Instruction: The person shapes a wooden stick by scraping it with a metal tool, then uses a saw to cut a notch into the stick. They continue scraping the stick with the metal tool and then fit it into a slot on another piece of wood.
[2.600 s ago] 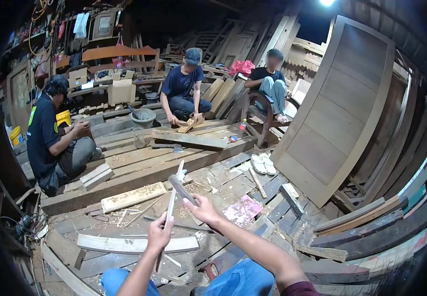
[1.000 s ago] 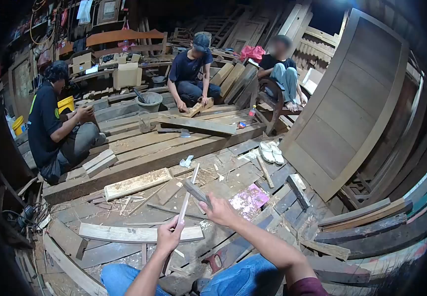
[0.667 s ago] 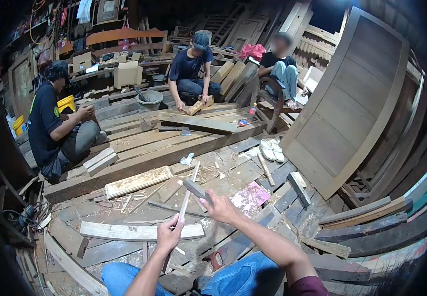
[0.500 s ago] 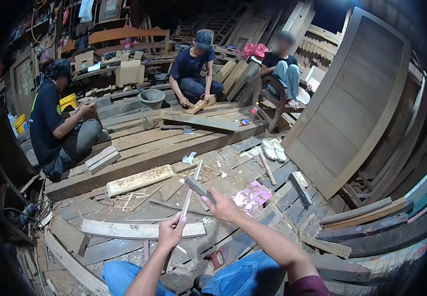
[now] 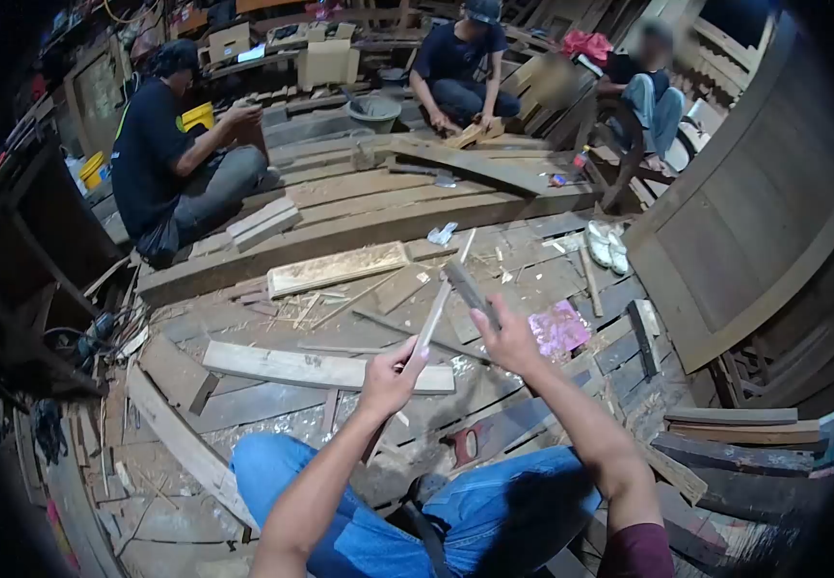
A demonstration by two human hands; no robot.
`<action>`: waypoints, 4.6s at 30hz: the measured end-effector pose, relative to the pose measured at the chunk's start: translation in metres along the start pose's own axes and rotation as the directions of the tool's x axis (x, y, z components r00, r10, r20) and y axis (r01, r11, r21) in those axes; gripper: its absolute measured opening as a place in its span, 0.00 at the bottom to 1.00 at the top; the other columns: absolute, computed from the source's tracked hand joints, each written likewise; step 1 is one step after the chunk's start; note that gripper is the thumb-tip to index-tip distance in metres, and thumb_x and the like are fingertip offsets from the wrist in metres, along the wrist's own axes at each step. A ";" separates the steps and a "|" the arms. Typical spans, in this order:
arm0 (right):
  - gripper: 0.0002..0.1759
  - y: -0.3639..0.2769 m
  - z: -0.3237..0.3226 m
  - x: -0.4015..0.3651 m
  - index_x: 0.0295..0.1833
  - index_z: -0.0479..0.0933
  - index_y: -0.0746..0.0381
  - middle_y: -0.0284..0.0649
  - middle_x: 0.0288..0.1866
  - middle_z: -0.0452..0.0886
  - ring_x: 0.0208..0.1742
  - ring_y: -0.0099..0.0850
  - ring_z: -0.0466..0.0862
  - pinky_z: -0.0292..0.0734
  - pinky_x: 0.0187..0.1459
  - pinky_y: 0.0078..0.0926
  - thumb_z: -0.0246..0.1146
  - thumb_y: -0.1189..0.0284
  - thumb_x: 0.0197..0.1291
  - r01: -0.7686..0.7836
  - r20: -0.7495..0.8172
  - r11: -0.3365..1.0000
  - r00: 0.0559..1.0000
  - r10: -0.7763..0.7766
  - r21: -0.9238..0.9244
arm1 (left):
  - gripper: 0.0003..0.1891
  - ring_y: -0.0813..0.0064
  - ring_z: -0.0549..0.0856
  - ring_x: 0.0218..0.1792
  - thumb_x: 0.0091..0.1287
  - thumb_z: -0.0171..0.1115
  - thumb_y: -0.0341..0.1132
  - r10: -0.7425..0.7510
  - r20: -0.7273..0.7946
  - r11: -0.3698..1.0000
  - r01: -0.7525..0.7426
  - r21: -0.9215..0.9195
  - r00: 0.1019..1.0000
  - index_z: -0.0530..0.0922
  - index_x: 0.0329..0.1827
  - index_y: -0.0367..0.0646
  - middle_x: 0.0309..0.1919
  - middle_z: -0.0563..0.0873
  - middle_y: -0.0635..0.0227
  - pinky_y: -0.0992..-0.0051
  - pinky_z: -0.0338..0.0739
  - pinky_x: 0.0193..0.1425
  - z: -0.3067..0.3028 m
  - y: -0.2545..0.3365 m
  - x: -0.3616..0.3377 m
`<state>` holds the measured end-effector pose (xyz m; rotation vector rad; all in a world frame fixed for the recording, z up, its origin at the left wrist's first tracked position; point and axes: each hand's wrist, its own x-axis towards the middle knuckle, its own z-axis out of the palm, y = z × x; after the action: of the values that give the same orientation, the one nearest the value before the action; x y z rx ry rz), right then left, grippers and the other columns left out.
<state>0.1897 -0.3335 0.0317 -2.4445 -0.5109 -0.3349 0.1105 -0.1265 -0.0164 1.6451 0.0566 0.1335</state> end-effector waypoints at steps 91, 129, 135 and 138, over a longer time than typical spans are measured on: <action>0.15 -0.055 -0.035 0.012 0.42 0.78 0.64 0.27 0.26 0.76 0.23 0.14 0.71 0.65 0.22 0.16 0.73 0.66 0.57 -0.278 0.089 0.714 0.953 0.291 0.642 | 0.20 0.47 0.84 0.28 0.69 0.58 0.51 -0.022 0.217 0.874 -0.087 0.478 0.976 0.78 0.34 0.40 0.21 0.82 0.51 0.55 0.76 0.34 -0.010 0.006 -0.035; 0.30 -0.072 -0.009 -0.016 0.51 0.69 0.71 0.60 0.22 0.77 0.27 0.60 0.80 0.74 0.29 0.53 0.56 0.49 0.67 0.167 0.320 0.971 0.923 -0.214 0.169 | 0.18 0.84 0.71 0.14 0.76 0.52 0.48 -0.160 -0.015 0.921 0.144 -0.363 0.987 0.70 0.30 0.46 0.16 0.72 0.75 0.79 0.67 0.15 -0.001 0.012 -0.016; 0.28 -0.069 -0.007 -0.018 0.53 0.67 0.67 0.56 0.20 0.76 0.26 0.58 0.80 0.73 0.28 0.51 0.58 0.52 0.67 0.226 0.280 0.957 0.921 -0.271 0.183 | 0.18 0.82 0.70 0.12 0.77 0.50 0.45 -0.168 0.013 0.908 0.160 -0.386 0.986 0.71 0.29 0.44 0.15 0.73 0.73 0.77 0.67 0.14 -0.002 0.007 -0.015; 0.29 -0.078 -0.015 -0.020 0.54 0.67 0.67 0.57 0.24 0.79 0.30 0.57 0.82 0.76 0.33 0.50 0.56 0.50 0.67 0.160 0.398 0.977 0.895 -0.203 0.137 | 0.19 0.82 0.68 0.12 0.75 0.47 0.43 -0.238 0.004 0.879 0.217 -0.424 0.971 0.72 0.25 0.46 0.13 0.72 0.74 0.78 0.61 0.14 -0.002 -0.002 -0.014</action>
<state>0.1362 -0.2910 0.0767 -2.3744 -0.9178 0.1383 0.0962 -0.1260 -0.0190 1.1888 0.2421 0.0024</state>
